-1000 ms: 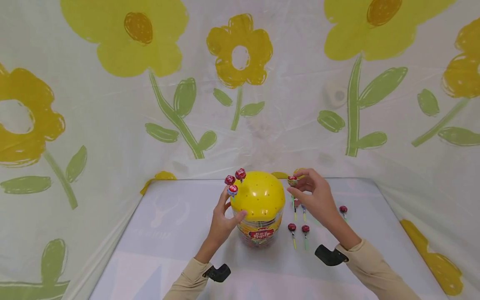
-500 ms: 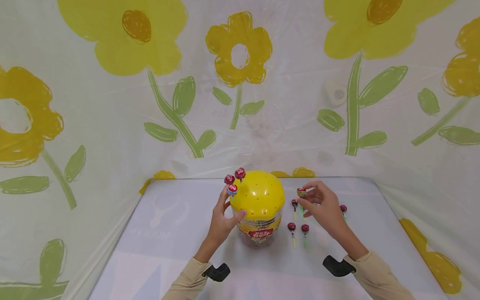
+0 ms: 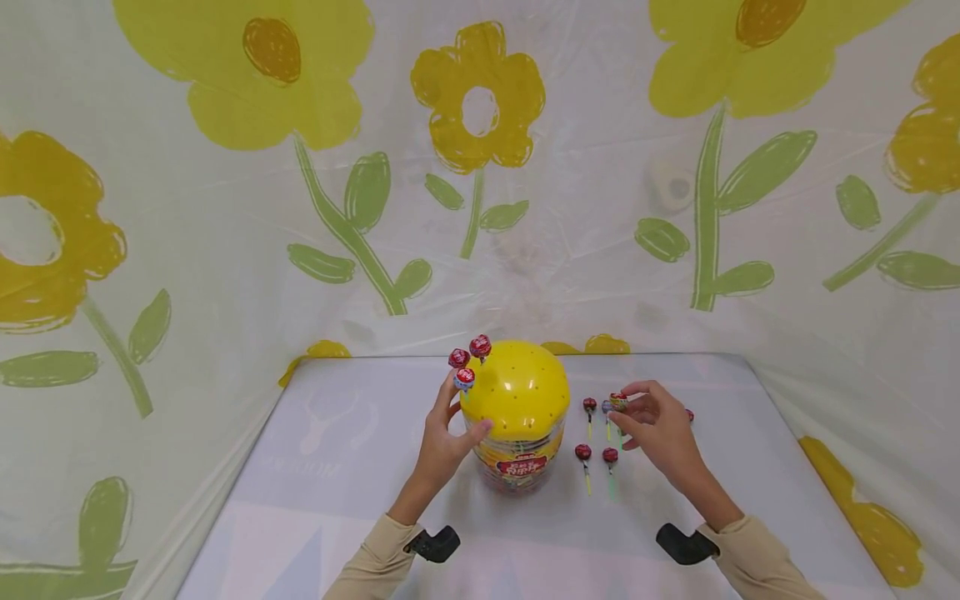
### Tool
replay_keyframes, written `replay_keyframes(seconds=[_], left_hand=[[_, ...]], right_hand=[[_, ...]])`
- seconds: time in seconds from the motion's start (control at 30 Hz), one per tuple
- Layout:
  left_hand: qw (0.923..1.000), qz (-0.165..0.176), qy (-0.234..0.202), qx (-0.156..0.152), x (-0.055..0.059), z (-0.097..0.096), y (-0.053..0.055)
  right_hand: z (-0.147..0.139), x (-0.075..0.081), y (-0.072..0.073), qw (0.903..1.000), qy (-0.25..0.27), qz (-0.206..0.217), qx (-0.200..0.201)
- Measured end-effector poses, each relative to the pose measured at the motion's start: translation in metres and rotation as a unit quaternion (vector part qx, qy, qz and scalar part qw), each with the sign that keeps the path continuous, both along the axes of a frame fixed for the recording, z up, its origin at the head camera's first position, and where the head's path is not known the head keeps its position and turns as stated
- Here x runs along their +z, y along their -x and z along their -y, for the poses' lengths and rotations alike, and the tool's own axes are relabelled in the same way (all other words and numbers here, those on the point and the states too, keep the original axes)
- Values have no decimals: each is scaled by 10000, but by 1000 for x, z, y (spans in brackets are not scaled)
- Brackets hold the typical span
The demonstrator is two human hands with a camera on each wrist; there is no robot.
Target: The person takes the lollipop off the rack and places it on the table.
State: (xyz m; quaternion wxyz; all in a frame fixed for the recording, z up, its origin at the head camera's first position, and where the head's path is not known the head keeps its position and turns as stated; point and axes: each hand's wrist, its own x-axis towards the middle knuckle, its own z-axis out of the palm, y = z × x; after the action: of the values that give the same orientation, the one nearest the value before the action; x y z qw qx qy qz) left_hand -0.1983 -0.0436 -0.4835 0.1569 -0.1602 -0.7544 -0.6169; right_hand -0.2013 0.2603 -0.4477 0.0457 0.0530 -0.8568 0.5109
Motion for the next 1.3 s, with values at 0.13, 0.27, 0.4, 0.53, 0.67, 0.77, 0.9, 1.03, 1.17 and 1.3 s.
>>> replay_keyframes(seconds=[0.13, 0.27, 0.4, 0.53, 0.67, 0.77, 0.9, 1.03, 1.17, 1.3], left_hand=[[10000, 77, 1, 26, 0, 0, 0], [9999, 136, 4, 39, 1, 0, 0], [9999, 120, 7, 31, 0, 0, 0], [9999, 118, -6, 15, 0, 1, 0], [9999, 115, -24, -5, 0, 1, 0], [10000, 77, -30, -14, 0, 0, 0], [10000, 44, -29, -32, 0, 0, 0], [10000, 75, -28, -22, 0, 0, -1], [9999, 128, -39, -8, 0, 1, 0], [9999, 101, -53, -30, 0, 0, 0]], right_hand=[[-4, -8, 1, 9999, -25, 135, -55], [-10, -18, 3, 9996, -27, 243, -114], [-15, -28, 5, 9995, -6, 276, -147], [-20, -37, 6, 9993, -23, 321, -171], [-24, -46, 6, 9990, -61, 380, -208], [-27, -54, 6, 9985, -79, 492, -232], [-30, -64, 6, 9967, -93, 754, -283], [-32, -75, 7, 9954, -158, 888, -325], [-34, -85, 5, 9945, -201, 961, -376], [-37, -95, 3, 9934, -160, 1047, -429]])
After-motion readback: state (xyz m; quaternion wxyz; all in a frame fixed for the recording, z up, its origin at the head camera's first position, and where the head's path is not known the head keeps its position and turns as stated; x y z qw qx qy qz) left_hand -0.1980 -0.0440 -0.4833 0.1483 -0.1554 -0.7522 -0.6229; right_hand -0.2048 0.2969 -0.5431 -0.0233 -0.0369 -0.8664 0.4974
